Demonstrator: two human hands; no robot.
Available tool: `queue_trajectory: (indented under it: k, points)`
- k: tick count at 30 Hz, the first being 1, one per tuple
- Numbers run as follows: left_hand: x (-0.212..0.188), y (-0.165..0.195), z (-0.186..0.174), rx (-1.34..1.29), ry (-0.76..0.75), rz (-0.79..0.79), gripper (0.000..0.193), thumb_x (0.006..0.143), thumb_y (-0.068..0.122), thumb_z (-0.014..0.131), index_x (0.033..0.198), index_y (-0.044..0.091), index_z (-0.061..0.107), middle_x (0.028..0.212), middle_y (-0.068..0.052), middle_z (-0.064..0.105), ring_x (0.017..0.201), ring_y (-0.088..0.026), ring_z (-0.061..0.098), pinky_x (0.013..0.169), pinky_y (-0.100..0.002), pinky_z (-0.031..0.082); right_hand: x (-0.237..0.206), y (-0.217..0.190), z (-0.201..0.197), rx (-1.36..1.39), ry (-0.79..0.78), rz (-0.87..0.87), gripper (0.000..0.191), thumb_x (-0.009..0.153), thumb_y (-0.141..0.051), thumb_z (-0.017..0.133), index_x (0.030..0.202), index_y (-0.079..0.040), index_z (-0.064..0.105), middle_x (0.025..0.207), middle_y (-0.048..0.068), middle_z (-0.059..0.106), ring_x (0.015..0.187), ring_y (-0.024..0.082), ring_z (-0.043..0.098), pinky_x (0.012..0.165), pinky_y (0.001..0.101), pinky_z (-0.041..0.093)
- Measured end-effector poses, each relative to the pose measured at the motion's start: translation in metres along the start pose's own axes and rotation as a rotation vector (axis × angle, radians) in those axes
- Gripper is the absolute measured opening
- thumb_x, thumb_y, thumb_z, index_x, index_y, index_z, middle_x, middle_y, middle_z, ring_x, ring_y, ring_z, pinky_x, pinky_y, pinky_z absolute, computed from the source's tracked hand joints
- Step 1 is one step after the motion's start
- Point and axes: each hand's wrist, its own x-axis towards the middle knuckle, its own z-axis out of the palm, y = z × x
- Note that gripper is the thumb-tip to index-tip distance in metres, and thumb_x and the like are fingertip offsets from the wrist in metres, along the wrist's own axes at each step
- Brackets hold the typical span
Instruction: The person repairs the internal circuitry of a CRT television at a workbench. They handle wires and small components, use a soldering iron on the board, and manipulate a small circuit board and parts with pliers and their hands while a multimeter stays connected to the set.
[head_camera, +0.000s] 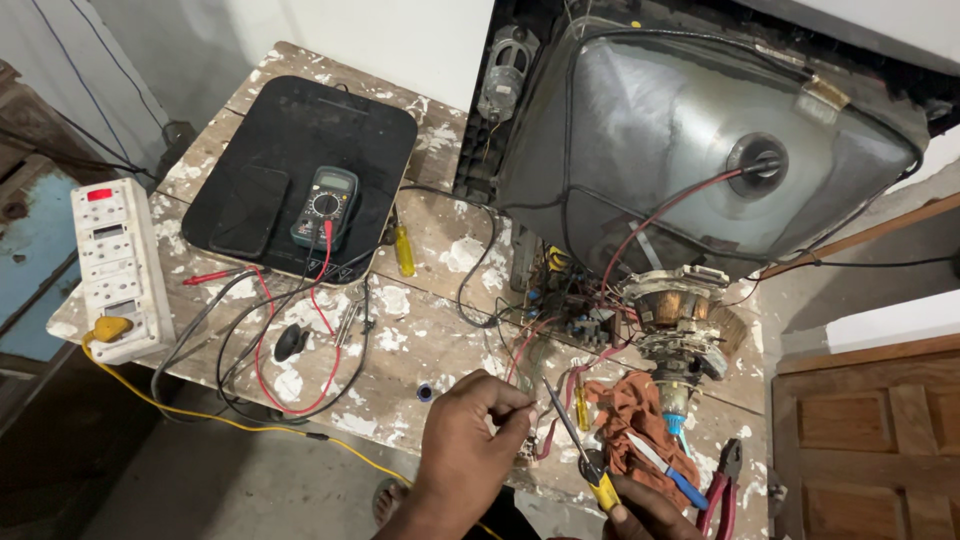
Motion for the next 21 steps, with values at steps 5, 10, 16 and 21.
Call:
queue_trajectory:
  k: [5,10,16,21]
  points:
    - [-0.003,0.011,-0.002,0.192,0.001,0.165,0.011,0.079,-0.001,0.075,0.086,0.001,0.068,0.082,-0.011,0.067,0.076,-0.027,0.07,0.068,-0.037,0.056,0.003,0.017,-0.018,0.038,-0.072,0.112,0.038,0.084,-0.008,0.075,0.119,0.007,0.073,0.081,0.02,0.078,0.067,0.022,0.072,0.062,0.0361,0.057]
    - [-0.006,0.012,0.002,0.378,-0.013,0.302,0.01,0.078,0.0,0.075,0.084,0.002,0.066,0.085,-0.015,0.064,0.084,-0.035,0.064,0.072,-0.045,0.053,0.005,0.038,-0.035,0.02,-0.244,0.051,0.043,0.085,-0.014,0.076,0.125,0.004,0.072,0.08,0.019,0.076,0.068,0.022,0.069,0.065,0.037,0.054]
    - [-0.006,0.008,0.007,0.432,0.011,0.305,0.009,0.079,0.002,0.073,0.087,0.001,0.068,0.087,-0.015,0.065,0.084,-0.037,0.065,0.074,-0.045,0.054,0.022,0.027,-0.048,-0.471,-0.309,-0.568,0.036,0.081,-0.019,0.082,0.11,0.002,0.078,0.092,0.017,0.078,0.092,0.03,0.08,0.086,0.0431,0.054]
    - [-0.008,0.007,0.011,0.524,-0.008,0.347,0.008,0.078,0.001,0.072,0.081,0.001,0.064,0.086,-0.017,0.064,0.086,-0.037,0.064,0.078,-0.046,0.054,0.024,0.009,-0.052,-0.544,-0.093,-0.605,0.032,0.068,-0.018,0.087,0.096,-0.004,0.08,0.072,0.011,0.08,0.071,0.022,0.078,0.071,0.0334,0.062]
